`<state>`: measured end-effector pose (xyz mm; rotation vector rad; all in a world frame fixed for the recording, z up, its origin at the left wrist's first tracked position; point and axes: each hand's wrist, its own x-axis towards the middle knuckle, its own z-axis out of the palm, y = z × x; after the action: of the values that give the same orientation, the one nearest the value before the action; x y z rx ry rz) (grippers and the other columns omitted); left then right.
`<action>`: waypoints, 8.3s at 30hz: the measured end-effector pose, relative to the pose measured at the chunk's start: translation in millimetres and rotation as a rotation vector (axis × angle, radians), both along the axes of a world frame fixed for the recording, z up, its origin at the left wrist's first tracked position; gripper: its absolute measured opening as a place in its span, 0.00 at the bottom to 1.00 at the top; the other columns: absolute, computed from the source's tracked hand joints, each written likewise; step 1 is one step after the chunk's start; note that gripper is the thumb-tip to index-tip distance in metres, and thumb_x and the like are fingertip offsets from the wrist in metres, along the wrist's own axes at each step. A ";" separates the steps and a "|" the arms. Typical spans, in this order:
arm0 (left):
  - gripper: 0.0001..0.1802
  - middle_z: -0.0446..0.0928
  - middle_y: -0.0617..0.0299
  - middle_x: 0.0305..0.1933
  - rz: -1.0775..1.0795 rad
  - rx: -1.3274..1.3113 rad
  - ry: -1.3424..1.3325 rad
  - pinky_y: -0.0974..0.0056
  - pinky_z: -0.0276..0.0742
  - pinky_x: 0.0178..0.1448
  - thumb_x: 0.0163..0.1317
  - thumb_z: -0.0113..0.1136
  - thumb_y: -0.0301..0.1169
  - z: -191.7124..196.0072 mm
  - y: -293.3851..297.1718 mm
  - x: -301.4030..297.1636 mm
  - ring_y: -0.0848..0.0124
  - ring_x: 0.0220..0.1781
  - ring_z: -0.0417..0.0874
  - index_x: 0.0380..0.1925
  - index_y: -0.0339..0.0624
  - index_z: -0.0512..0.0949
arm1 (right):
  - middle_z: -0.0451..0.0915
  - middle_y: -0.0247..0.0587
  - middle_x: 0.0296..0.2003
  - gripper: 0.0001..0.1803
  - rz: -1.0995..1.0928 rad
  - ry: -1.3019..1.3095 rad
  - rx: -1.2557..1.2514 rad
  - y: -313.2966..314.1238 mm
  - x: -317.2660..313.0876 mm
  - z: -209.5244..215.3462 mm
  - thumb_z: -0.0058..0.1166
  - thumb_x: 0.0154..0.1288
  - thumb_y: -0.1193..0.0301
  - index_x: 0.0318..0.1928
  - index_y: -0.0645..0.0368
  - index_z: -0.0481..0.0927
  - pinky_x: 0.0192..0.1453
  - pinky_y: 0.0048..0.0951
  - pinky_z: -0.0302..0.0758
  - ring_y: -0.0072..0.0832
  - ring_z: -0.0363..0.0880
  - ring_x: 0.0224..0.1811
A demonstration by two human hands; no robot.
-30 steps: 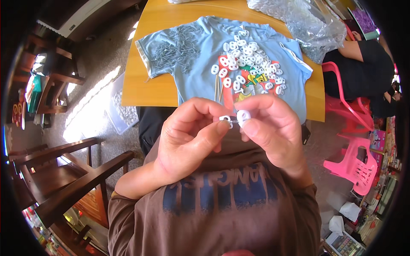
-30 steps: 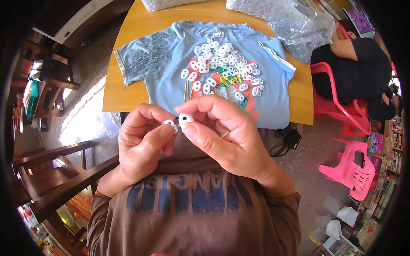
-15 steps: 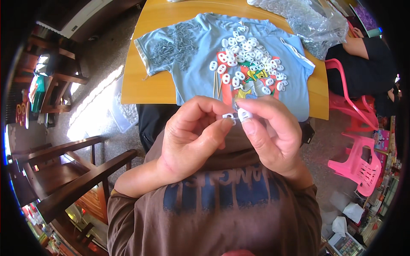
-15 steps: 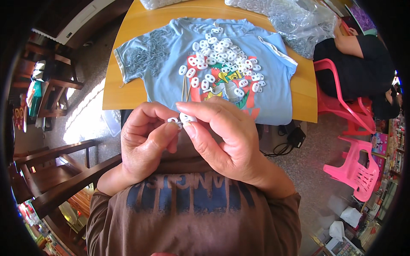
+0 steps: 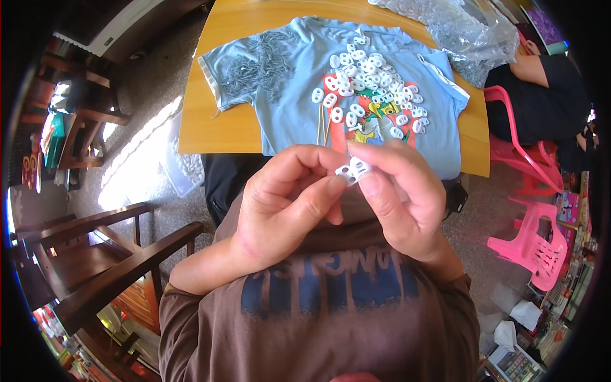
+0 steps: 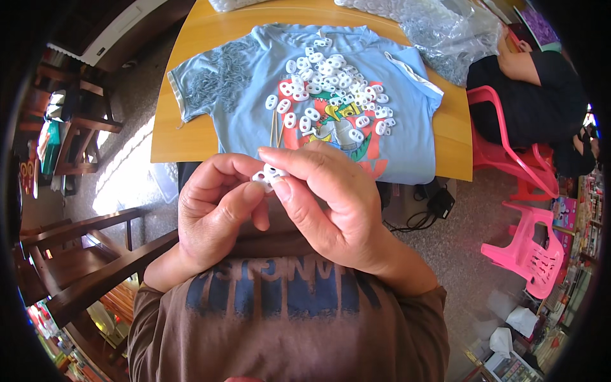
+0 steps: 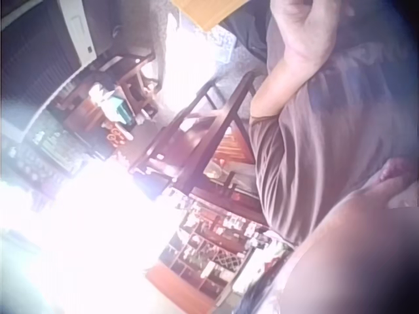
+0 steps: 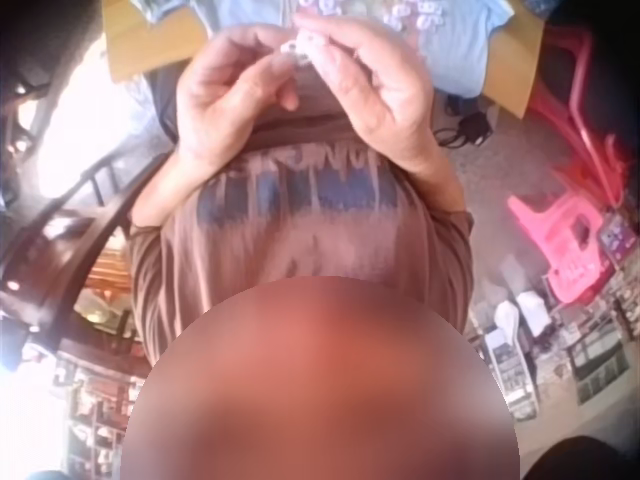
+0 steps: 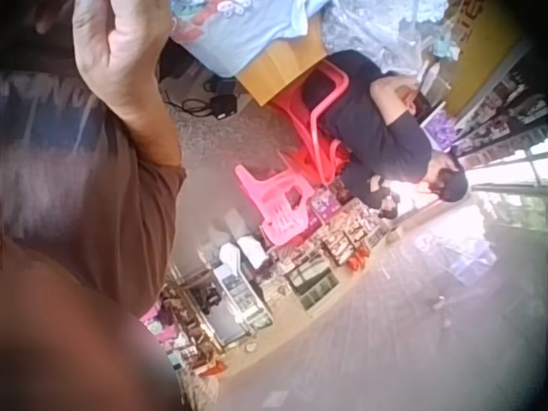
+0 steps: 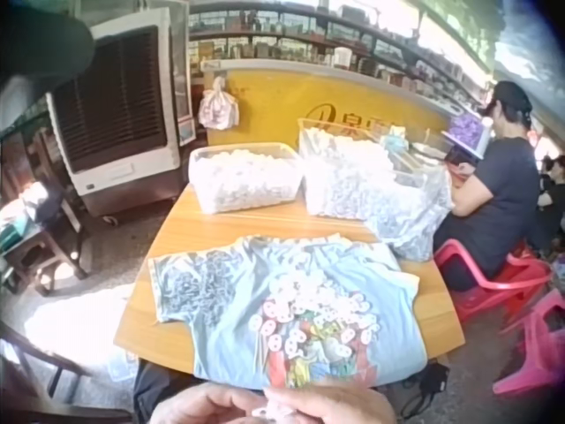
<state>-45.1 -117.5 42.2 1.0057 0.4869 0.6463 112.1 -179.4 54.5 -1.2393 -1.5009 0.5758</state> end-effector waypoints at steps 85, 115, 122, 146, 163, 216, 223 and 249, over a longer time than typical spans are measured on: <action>0.09 0.75 0.63 0.31 0.280 0.153 -0.088 0.78 0.70 0.27 0.61 0.52 0.22 -14.4 27.3 -25.4 0.83 0.24 0.73 0.42 0.34 0.71 | 0.75 0.43 0.30 0.21 0.067 -0.194 0.234 53.5 -6.8 -33.4 0.48 0.62 0.67 0.49 0.72 0.71 0.30 0.28 0.67 0.29 0.69 0.25; 0.11 0.73 0.61 0.27 0.975 0.614 0.596 0.78 0.62 0.28 0.58 0.49 0.19 -31.8 178.2 -32.1 0.80 0.23 0.67 0.42 0.30 0.72 | 0.76 0.39 0.28 0.11 -0.273 0.027 -0.004 93.8 114.7 -36.2 0.51 0.57 0.79 0.42 0.68 0.77 0.29 0.21 0.66 0.23 0.69 0.25; 0.18 0.75 0.57 0.36 -0.034 1.106 0.685 0.64 0.73 0.39 0.43 0.64 0.17 -21.5 165.4 79.7 0.64 0.36 0.77 0.37 0.39 0.78 | 0.75 0.39 0.27 0.12 -0.250 0.086 0.010 95.6 128.6 -38.5 0.52 0.56 0.80 0.43 0.68 0.77 0.27 0.20 0.65 0.22 0.69 0.24; 0.12 0.75 0.59 0.37 -0.189 1.295 0.613 0.63 0.71 0.37 0.42 0.63 0.19 -25.5 166.3 111.5 0.63 0.34 0.76 0.29 0.40 0.76 | 0.76 0.41 0.27 0.13 -0.183 -0.050 -0.058 106.1 126.5 -43.4 0.54 0.52 0.83 0.41 0.66 0.77 0.23 0.22 0.66 0.25 0.70 0.21; 0.06 0.76 0.62 0.34 -0.252 -0.305 0.188 0.76 0.70 0.28 0.58 0.53 0.19 -25.1 128.8 58.8 0.81 0.25 0.74 0.36 0.35 0.73 | 0.75 0.39 0.27 0.12 0.112 -0.068 -0.306 112.3 83.7 -23.4 0.57 0.45 0.83 0.35 0.64 0.78 0.25 0.25 0.68 0.29 0.72 0.24; 0.09 0.76 0.58 0.34 0.187 -0.498 -0.050 0.75 0.67 0.27 0.60 0.52 0.22 -38.5 142.3 34.0 0.78 0.21 0.71 0.41 0.34 0.73 | 0.74 0.41 0.33 0.11 0.342 0.154 -0.537 189.9 67.9 -19.6 0.50 0.52 0.88 0.36 0.64 0.70 0.41 0.21 0.70 0.23 0.74 0.36; 0.06 0.75 0.58 0.31 0.274 -0.439 -0.044 0.74 0.70 0.27 0.60 0.52 0.23 -41.3 140.2 36.1 0.74 0.21 0.73 0.37 0.35 0.71 | 0.75 0.33 0.27 0.07 0.233 0.259 -0.504 185.0 51.5 -23.7 0.57 0.52 0.83 0.33 0.64 0.74 0.32 0.18 0.72 0.17 0.74 0.27; 0.06 0.75 0.60 0.31 0.337 -0.267 0.019 0.74 0.71 0.29 0.60 0.52 0.23 -41.6 134.7 31.8 0.77 0.23 0.74 0.37 0.35 0.70 | 0.75 0.41 0.30 0.11 0.325 0.091 -0.457 185.1 50.5 -23.5 0.52 0.51 0.88 0.36 0.65 0.72 0.33 0.19 0.71 0.21 0.74 0.30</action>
<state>-13.3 17.2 0.6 0.6827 0.7481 0.8470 162.7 5.7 31.0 -1.2905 -1.5535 1.2278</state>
